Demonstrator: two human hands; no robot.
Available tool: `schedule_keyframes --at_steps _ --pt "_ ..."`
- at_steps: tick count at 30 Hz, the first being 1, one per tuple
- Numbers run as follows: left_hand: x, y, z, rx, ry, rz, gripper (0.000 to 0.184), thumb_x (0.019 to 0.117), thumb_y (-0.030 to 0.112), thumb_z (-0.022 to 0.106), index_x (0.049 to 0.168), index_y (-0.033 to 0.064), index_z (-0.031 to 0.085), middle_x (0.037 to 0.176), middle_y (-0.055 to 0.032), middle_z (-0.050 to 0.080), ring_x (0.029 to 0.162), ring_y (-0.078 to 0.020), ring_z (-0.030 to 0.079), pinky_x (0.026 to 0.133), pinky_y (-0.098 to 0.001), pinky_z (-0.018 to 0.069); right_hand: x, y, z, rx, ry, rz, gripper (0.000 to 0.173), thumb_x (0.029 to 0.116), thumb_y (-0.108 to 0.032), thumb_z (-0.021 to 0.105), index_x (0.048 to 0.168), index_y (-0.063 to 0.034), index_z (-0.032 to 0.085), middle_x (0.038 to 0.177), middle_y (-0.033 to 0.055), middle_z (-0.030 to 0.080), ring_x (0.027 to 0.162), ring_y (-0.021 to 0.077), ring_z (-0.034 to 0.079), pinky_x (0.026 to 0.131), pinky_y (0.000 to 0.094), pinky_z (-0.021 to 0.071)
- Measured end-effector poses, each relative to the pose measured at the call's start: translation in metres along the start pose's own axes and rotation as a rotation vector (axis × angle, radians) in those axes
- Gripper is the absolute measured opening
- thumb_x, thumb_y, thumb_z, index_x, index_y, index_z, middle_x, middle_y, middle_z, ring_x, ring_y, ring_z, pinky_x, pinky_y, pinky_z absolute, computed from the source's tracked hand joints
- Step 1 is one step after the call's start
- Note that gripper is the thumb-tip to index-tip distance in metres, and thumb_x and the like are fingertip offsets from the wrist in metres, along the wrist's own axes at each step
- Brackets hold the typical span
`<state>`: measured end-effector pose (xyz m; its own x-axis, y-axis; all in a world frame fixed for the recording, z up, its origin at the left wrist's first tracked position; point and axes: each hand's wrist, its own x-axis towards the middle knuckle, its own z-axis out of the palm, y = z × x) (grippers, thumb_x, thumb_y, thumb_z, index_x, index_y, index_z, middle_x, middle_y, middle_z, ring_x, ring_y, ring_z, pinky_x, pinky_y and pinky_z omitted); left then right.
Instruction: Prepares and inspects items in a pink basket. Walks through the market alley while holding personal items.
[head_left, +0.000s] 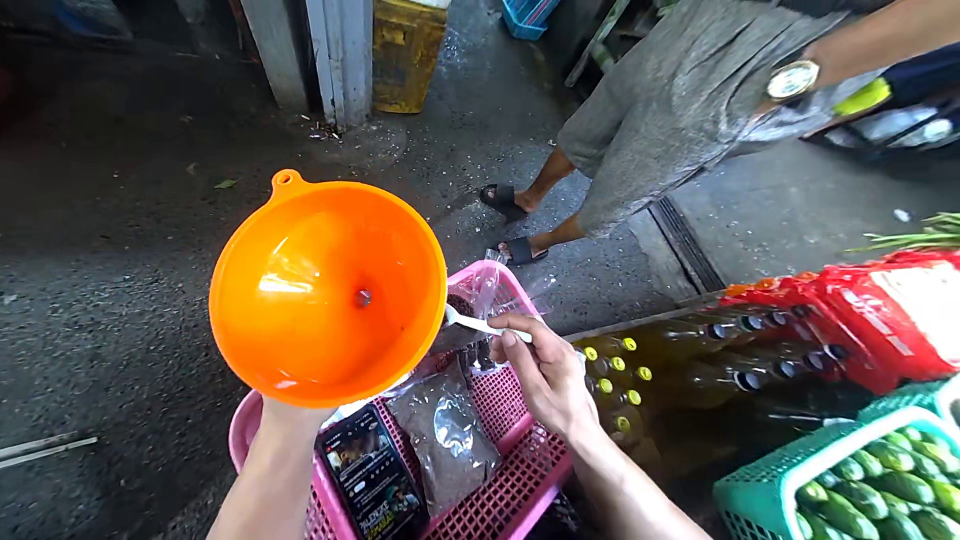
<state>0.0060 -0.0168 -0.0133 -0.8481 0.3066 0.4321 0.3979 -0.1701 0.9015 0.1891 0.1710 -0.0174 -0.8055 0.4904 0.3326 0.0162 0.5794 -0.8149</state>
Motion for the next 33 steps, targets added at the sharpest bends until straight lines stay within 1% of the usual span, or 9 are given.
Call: schedule_keyframes --at_steps 5,8,11,16,19,22,26,30,33 --pt "0.004 0.014 0.005 0.014 0.054 -0.012 0.037 0.0732 0.000 0.080 0.102 0.0172 0.065 0.095 0.0239 0.068 0.097 0.0119 0.063 0.088 -0.0129 0.0542 0.004 0.006 0.004 0.469 0.093 0.284 0.029 0.1059 -0.006 0.041 0.119 0.0023 0.066 0.082 0.0025 0.070 0.071 0.0114 0.069 0.070 0.0288 0.0614" --pt "0.002 0.004 0.002 0.019 0.013 0.035 0.038 0.0818 0.010 0.080 0.116 0.0077 0.064 0.107 0.0161 0.069 0.107 0.0078 0.063 0.096 -0.0172 0.0534 0.007 0.009 0.000 0.644 0.125 0.339 0.030 0.1052 -0.006 0.040 0.117 0.0020 0.067 0.082 0.0043 0.071 0.069 0.0116 0.069 0.069 0.0284 0.0612" --pt "-0.003 0.002 -0.001 0.125 0.020 0.030 0.039 0.0779 0.013 0.080 0.106 -0.0069 0.061 0.097 0.0110 0.067 0.100 0.0163 0.059 0.091 -0.0077 0.0487 0.009 0.009 -0.004 0.698 0.155 0.357 0.031 0.1052 -0.007 0.040 0.115 0.0015 0.068 0.081 0.0046 0.071 0.068 0.0115 0.068 0.067 0.0276 0.0605" --pt "-0.006 0.002 -0.004 0.091 -0.013 -0.003 0.051 0.0796 0.014 0.081 0.115 -0.0140 0.057 0.105 0.0051 0.070 0.105 0.0141 0.060 0.094 -0.0088 0.0482 0.007 0.012 -0.011 0.699 0.186 0.333 0.030 0.1049 -0.008 0.041 0.114 -0.0002 0.069 0.082 0.0038 0.070 0.068 0.0108 0.068 0.067 0.0270 0.0601" --pt "-0.002 0.001 -0.003 0.122 -0.019 0.010 0.052 0.0794 0.015 0.080 0.117 -0.0127 0.057 0.107 0.0043 0.068 0.106 0.0133 0.058 0.095 -0.0103 0.0480 0.005 0.015 -0.015 0.601 0.145 0.294 0.029 0.1055 -0.008 0.042 0.116 0.0001 0.068 0.083 0.0030 0.070 0.070 0.0104 0.067 0.068 0.0271 0.0598" --pt "0.001 0.001 0.000 0.124 -0.002 -0.006 0.042 0.0785 0.014 0.079 0.110 -0.0044 0.058 0.099 0.0139 0.065 0.100 0.0155 0.059 0.091 -0.0096 0.0499 0.003 0.013 -0.017 0.347 0.053 0.240 0.027 0.1044 -0.009 0.049 0.126 0.0023 0.060 0.090 0.0025 0.070 0.072 0.0090 0.067 0.068 0.0245 0.0600" --pt "0.010 0.007 0.004 -0.005 -0.016 -0.052 0.046 0.0755 0.020 0.087 0.114 0.0213 0.062 0.101 0.0216 0.070 0.098 0.0066 0.067 0.087 -0.0183 0.0588 -0.001 0.017 -0.025 0.229 0.066 0.180 0.048 0.1007 -0.022 0.063 0.141 0.0010 0.050 0.095 0.0023 0.069 0.077 0.0090 0.066 0.070 0.0248 0.0591" --pt "0.017 0.010 -0.003 -0.104 -0.084 -0.041 0.045 0.0815 0.029 0.087 0.119 0.0206 0.064 0.106 0.0099 0.074 0.096 -0.0064 0.072 0.086 -0.0256 0.0618 -0.003 0.031 -0.047 0.041 0.155 0.088 0.049 0.1001 -0.031 0.065 0.139 -0.0030 0.054 0.095 -0.0017 0.069 0.081 0.0051 0.066 0.075 0.0237 0.0582" --pt "0.007 0.012 -0.008 -0.035 -0.086 -0.034 0.047 0.0804 0.023 0.087 0.120 0.0206 0.062 0.107 0.0126 0.073 0.098 -0.0036 0.071 0.087 -0.0243 0.0614 -0.006 0.041 -0.064 -0.102 0.219 0.129 0.049 0.0988 -0.033 0.064 0.136 -0.0017 0.056 0.095 -0.0008 0.069 0.084 0.0025 0.065 0.078 0.0210 0.0564"
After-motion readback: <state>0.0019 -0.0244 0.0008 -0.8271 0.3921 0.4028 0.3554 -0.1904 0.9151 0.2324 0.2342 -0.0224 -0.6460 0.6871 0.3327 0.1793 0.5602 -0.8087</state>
